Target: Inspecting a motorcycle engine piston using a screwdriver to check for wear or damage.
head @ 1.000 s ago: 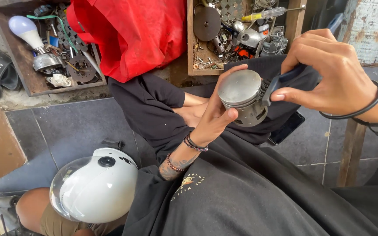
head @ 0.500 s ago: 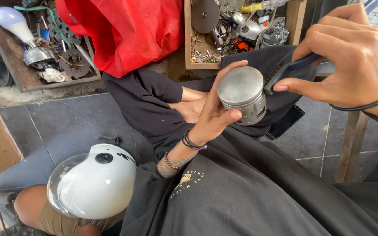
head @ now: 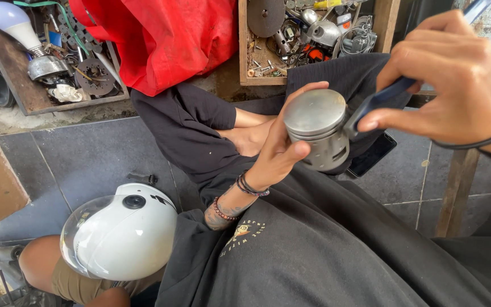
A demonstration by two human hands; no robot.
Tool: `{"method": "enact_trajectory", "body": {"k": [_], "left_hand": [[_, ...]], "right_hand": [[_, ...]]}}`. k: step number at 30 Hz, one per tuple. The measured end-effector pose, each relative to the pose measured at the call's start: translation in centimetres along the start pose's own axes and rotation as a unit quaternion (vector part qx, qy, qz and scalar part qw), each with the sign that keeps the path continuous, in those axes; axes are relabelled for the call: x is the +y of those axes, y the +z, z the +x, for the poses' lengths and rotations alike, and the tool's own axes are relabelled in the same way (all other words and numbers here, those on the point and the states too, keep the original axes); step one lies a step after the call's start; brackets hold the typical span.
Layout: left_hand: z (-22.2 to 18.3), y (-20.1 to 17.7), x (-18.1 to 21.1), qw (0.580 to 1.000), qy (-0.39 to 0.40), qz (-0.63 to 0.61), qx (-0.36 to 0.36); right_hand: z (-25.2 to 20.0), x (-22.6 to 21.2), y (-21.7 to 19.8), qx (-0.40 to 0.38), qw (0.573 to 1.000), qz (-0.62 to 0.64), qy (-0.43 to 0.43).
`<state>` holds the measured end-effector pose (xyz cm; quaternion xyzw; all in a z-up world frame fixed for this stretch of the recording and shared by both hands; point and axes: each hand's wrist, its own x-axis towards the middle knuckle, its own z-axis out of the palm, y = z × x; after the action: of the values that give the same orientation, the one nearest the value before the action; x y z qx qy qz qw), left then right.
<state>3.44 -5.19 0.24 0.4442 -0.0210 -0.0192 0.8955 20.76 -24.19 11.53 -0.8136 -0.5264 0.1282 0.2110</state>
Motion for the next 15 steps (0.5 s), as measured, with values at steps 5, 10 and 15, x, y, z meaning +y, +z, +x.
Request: {"method": "enact_trajectory", "body": {"k": [5, 10, 15], "left_hand": [[0.1, -0.4, 0.4, 1.0, 0.008, 0.017, -0.02], [1.0, -0.4, 0.0, 1.0, 0.006, -0.021, -0.01], [3.3, -1.4, -0.5, 0.998, 0.011, -0.049, -0.035]], "right_hand": [[0.2, 0.5, -0.4, 0.006, 1.0, -0.013, 0.001], [0.5, 2.2, 0.0, -0.019, 0.999, 0.036, 0.021], [0.2, 2.8, -0.7, -0.018, 0.992, 0.126, 0.004]]}}
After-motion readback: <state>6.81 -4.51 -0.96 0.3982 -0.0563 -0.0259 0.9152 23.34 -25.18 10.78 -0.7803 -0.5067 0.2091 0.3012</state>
